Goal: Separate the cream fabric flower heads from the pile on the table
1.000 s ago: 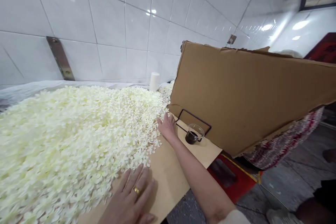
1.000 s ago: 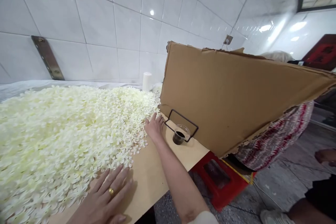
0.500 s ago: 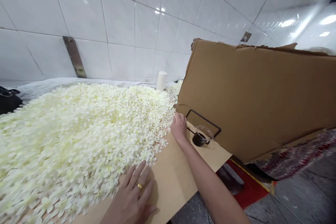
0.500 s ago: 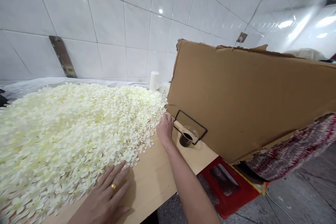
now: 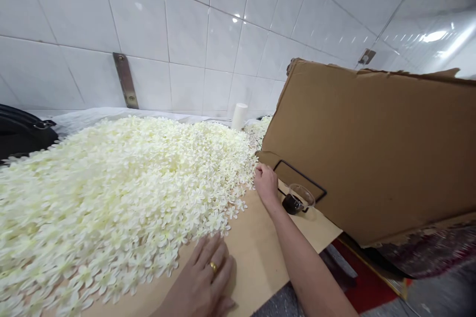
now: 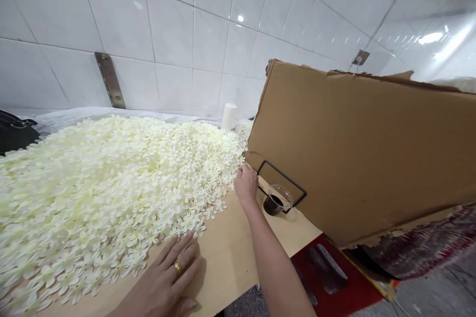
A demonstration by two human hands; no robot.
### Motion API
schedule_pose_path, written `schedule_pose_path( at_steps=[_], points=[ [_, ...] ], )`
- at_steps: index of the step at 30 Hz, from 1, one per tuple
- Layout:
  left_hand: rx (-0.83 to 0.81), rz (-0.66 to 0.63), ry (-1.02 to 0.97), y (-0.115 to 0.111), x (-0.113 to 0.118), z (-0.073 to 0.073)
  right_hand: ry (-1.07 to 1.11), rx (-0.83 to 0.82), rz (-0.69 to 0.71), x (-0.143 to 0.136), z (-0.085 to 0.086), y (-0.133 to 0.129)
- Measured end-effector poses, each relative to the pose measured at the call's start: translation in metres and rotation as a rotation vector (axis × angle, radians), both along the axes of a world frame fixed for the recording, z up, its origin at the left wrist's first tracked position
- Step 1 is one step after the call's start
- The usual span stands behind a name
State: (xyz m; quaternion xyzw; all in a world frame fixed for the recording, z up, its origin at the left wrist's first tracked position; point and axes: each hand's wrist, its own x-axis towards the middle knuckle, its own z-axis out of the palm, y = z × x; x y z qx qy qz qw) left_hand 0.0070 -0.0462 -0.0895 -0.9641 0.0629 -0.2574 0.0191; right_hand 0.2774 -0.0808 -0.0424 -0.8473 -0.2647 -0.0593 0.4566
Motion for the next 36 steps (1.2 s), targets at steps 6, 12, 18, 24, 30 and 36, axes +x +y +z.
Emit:
schedule_pose_path(
  at_steps=[6, 12, 18, 24, 30, 36],
  points=[
    [-0.394, 0.083, -0.118, 0.001, -0.010, 0.029, 0.372, 0.269, 0.359, -0.059, 0.019, 0.003],
    [-1.348, 0.414, -0.085, 0.014, -0.019, 0.084, 0.644, 0.365, 0.674, -0.138, 0.032, 0.005],
    [-2.174, 0.313, -0.186, 0.023, -0.031, 0.084, 0.546, 0.203, 0.894, -0.177, 0.038, 0.004],
    [-2.054, 0.364, -0.350, 0.043, -0.035, 0.089, 0.436, 0.194, 0.992, -0.181, 0.047, 0.024],
    [-1.765, 0.344, -0.472, 0.067, -0.028, 0.103, 0.514, 0.219, 0.976, -0.179, 0.055, 0.056],
    [-1.776, 0.398, -0.460, 0.064, -0.025, 0.086, 0.554, 0.231, 0.974, -0.182, 0.040, 0.056]
  ],
)
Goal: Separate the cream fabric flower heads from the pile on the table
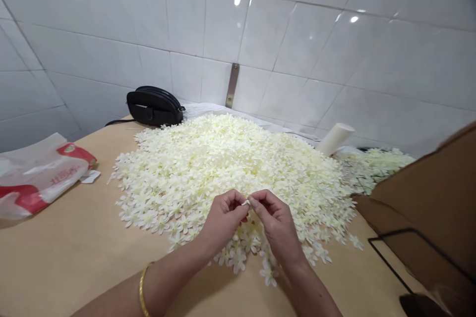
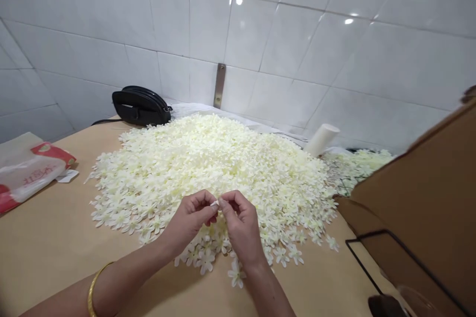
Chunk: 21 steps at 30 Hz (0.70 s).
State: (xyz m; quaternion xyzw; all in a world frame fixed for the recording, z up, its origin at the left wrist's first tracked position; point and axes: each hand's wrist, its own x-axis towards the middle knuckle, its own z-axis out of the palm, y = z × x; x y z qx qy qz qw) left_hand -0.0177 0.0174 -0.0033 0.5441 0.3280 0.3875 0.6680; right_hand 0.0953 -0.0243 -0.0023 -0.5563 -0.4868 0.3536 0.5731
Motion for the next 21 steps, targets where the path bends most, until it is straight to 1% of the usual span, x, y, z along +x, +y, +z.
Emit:
schedule_pose_path(
  at_steps=[2, 5, 8, 11, 16, 19, 21],
  points=[
    [-0.022, -0.008, 0.009, -0.001, 0.001, -0.002, -0.025, -0.017, -0.024, 0.000, -0.004, -0.002],
    [-0.054, -0.002, 0.003, -0.002, 0.000, 0.001, -0.069, -0.011, -0.061, 0.001, -0.008, -0.003],
    [-0.106, -0.061, -0.058, 0.000, -0.001, 0.004, -0.086, -0.007, -0.107, 0.002, -0.010, -0.004],
    [-0.137, -0.112, -0.129, 0.002, -0.003, 0.001, -0.089, -0.009, -0.113, 0.002, -0.011, -0.004],
    [-0.141, -0.069, -0.170, 0.005, -0.003, -0.007, -0.013, 0.018, -0.124, 0.004, -0.011, -0.002],
    [-0.164, -0.057, -0.181, 0.006, -0.004, -0.006, 0.014, 0.035, -0.179, 0.005, -0.011, -0.001],
    [-0.194, -0.052, -0.193, 0.005, -0.004, -0.005, -0.017, 0.041, -0.179, 0.005, -0.011, -0.001]
  ],
)
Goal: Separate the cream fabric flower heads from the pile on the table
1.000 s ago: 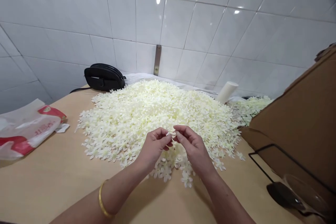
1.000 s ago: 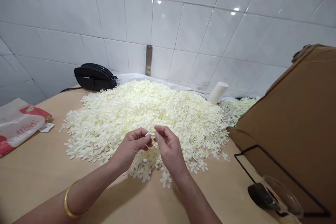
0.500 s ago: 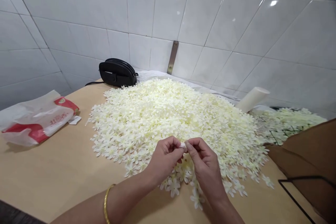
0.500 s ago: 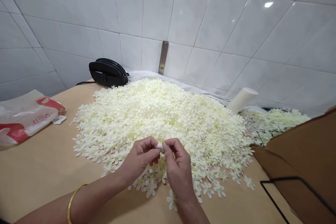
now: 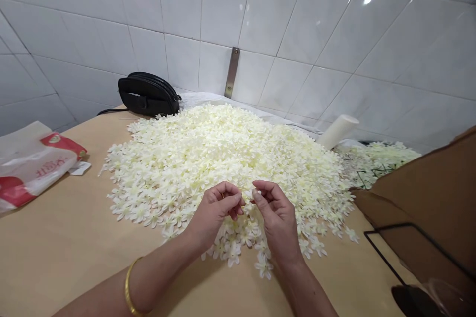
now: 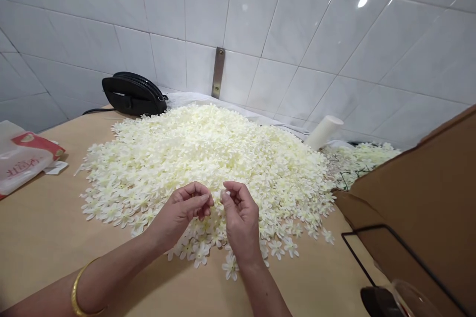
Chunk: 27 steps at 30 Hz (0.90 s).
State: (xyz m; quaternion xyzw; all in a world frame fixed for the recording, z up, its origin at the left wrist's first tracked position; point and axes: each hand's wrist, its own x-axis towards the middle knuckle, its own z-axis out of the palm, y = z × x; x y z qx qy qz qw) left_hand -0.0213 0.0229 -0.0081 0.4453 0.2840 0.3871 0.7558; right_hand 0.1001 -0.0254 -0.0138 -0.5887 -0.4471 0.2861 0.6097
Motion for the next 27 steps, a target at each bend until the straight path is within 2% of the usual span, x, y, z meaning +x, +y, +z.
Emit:
schedule_pose_path(
  at_steps=[5, 10, 18, 27],
  points=[
    [0.017, -0.026, 0.040, -0.0017, 0.0005, 0.0006, -0.099, 0.011, 0.074, -0.0053, -0.0022, -0.0020],
    [0.052, 0.031, 0.062, -0.0021, 0.0006, -0.0016, -0.098, 0.012, 0.073, -0.0057, -0.0021, -0.0029],
    [0.119, 0.050, 0.119, -0.0014, -0.0018, -0.0014, -0.008, -0.005, 0.096, -0.0028, -0.0003, -0.0012],
    [0.148, 0.081, 0.109, -0.0025, -0.0022, 0.0056, 0.275, -0.024, 0.297, -0.0021, -0.0021, 0.0002]
  ],
)
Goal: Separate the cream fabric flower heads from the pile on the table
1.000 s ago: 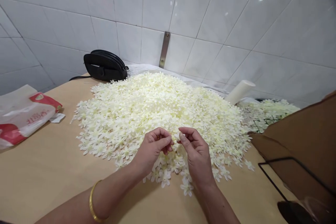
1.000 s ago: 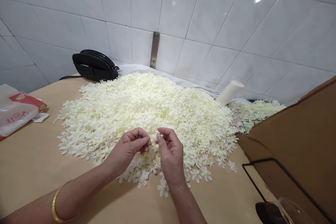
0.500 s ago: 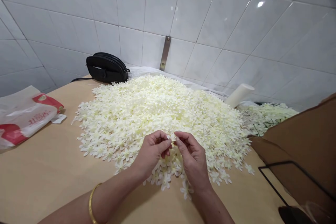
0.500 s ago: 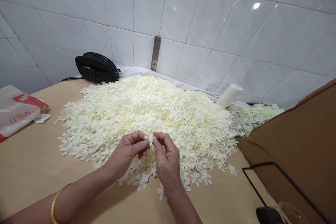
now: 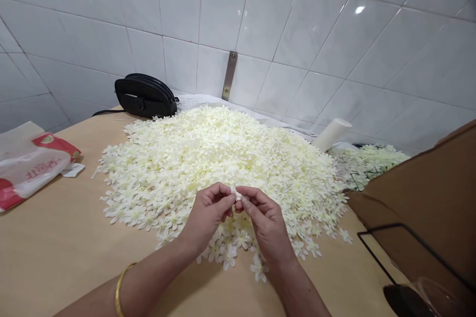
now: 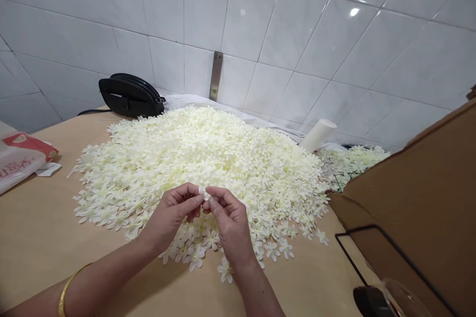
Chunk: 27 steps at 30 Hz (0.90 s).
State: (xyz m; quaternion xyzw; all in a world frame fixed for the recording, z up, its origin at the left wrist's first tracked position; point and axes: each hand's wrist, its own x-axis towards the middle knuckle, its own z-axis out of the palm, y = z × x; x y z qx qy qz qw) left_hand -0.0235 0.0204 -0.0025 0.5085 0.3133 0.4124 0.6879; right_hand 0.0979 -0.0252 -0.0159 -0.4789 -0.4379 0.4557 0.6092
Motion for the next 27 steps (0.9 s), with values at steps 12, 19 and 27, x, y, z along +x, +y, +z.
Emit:
schedule_pose_path(
  at_steps=[12, 19, 27],
  points=[
    [0.067, 0.040, 0.060, 0.0002, -0.0012, -0.0006, -0.189, 0.039, -0.089, -0.0011, 0.0077, -0.0041],
    [0.044, 0.034, 0.040, 0.0004, -0.0024, -0.0019, -0.085, 0.077, -0.038, 0.0019, 0.0060, -0.0025],
    [0.092, -0.026, 0.085, -0.0007, -0.0004, -0.0046, -0.199, 0.050, -0.170, 0.0017, 0.0066, -0.0022]
  ],
)
